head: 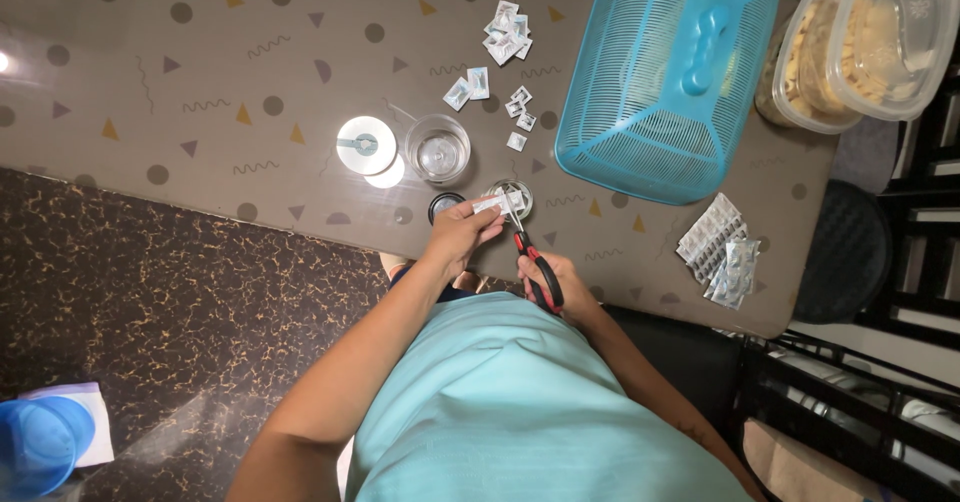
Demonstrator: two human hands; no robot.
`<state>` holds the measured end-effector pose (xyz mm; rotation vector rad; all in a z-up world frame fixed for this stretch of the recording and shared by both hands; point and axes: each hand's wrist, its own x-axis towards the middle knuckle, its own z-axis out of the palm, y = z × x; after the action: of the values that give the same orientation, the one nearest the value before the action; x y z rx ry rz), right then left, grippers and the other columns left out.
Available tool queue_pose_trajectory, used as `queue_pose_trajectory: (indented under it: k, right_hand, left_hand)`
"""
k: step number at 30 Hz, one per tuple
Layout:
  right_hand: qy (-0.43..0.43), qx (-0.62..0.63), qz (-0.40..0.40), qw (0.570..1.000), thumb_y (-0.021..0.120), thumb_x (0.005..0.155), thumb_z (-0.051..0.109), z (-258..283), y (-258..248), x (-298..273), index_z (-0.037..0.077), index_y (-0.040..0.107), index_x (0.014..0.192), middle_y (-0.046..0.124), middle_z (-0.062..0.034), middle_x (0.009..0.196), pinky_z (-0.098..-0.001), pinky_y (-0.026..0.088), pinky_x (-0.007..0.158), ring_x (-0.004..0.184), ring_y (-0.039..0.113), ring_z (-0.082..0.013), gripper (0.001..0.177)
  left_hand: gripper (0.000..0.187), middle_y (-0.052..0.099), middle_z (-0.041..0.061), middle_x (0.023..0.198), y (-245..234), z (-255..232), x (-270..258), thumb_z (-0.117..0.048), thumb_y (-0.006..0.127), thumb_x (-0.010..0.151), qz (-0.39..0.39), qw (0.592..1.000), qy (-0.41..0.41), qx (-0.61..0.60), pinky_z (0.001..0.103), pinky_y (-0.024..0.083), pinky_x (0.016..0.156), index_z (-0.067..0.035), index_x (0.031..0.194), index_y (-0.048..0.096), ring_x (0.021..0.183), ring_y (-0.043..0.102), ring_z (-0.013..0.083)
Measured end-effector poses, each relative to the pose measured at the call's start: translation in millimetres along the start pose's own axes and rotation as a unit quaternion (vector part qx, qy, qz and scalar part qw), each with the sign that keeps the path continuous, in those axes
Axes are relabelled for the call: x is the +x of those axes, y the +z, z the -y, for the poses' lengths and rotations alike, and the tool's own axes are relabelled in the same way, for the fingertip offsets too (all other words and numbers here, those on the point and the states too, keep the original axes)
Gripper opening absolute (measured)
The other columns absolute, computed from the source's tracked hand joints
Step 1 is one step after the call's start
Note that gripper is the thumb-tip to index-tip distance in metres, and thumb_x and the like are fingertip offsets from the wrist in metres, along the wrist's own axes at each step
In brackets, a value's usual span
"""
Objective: The person uses scissors to cut individual compartments from blister packs and places the cut pieces into a small glass jar on the table.
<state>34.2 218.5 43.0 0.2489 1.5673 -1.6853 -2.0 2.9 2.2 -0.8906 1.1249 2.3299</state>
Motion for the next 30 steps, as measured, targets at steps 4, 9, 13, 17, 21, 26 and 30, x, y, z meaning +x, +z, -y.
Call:
queue_pose_trajectory:
  k: [4,9,13,17,21,26,30]
  right_hand:
    - [0.011,-0.016,-0.028,0.999,0.069,0.095,0.041,-3.6,2.7,1.9,0.006,0.065,0.088,0.06,-0.0008,0.062,-0.0211,0.039,0.045,0.049,0.051,-0.0066,0.035]
    - [0.013,0.0,-0.046,0.999,0.071,0.094,0.041,-2.6,2.6,0.9,0.006,0.066,0.089,0.06,-0.0004,0.064,-0.0215,0.045,0.047,0.05,0.054,-0.0069,0.036]
    - [0.02,0.024,-0.044,0.999,0.068,0.096,0.038,-0.9,1.8,-0.2,0.005,0.065,0.09,0.06,-0.0012,0.067,-0.023,0.05,0.052,0.056,0.058,-0.008,0.033]
    - [-0.005,0.032,-0.007,0.999,0.064,0.1,0.035,-3.0,0.1,-3.0,0.004,0.065,0.095,0.059,-0.0016,0.074,-0.0232,0.05,0.058,0.063,0.058,-0.0086,0.031]
    - [-0.018,0.034,0.04,0.998,0.061,0.102,0.034,-5.0,-0.2,-2.4,0.004,0.064,0.1,0.06,-0.0027,0.079,-0.0239,0.05,0.066,0.071,0.059,-0.0096,0.029]
    - [-0.027,0.016,0.055,0.998,0.061,0.101,0.034,-0.4,2.7,-4.2,0.005,0.063,0.1,0.06,-0.0018,0.081,-0.0239,0.049,0.067,0.073,0.058,-0.0092,0.029]
    - [-0.033,0.026,0.052,0.998,0.062,0.102,0.034,3.2,7.0,-3.3,0.004,0.063,0.099,0.058,-0.0027,0.08,-0.0249,0.049,0.065,0.071,0.058,-0.0106,0.03]
  left_hand:
    - [0.033,0.073,0.012,0.112,-0.6,0.3,0.7,-0.005,0.069,0.093,0.016,1.0,0.004,-0.006,0.026,0.061,0.085,0.005,0.125,0.067,0.097,0.072,0.0173]
    - [0.032,0.073,0.013,0.112,0.2,-2.0,-1.1,-0.005,0.063,0.096,0.038,0.999,-0.005,-0.013,0.028,0.062,0.087,0.005,0.126,0.067,0.098,0.072,0.0188]
    - [0.033,0.074,0.013,0.113,-0.8,-6.9,-2.2,-0.003,0.059,0.094,0.019,0.999,-0.005,-0.026,0.03,0.063,0.086,0.005,0.125,0.067,0.097,0.074,0.0205]
    - [0.04,0.073,0.012,0.11,-1.3,-5.4,-2.2,-0.003,0.068,0.09,-0.009,0.999,0.043,0.001,0.029,0.061,0.083,0.0,0.129,0.061,0.095,0.073,0.019]
    - [0.044,0.074,0.015,0.109,-0.6,-5.7,-2.0,0.0,0.076,0.089,-0.048,0.997,0.059,-0.004,0.029,0.061,0.083,0.01,0.128,0.057,0.095,0.073,0.0204]
    - [0.039,0.074,0.011,0.109,0.5,-4.5,-4.5,-0.007,0.076,0.09,-0.026,0.999,0.024,-0.025,0.029,0.061,0.085,0.007,0.124,0.065,0.096,0.072,0.018]
    - [0.034,0.075,0.01,0.11,1.4,-0.4,-4.0,-0.009,0.075,0.089,-0.019,0.999,0.013,-0.036,0.029,0.061,0.087,0.004,0.12,0.068,0.098,0.073,0.0191]
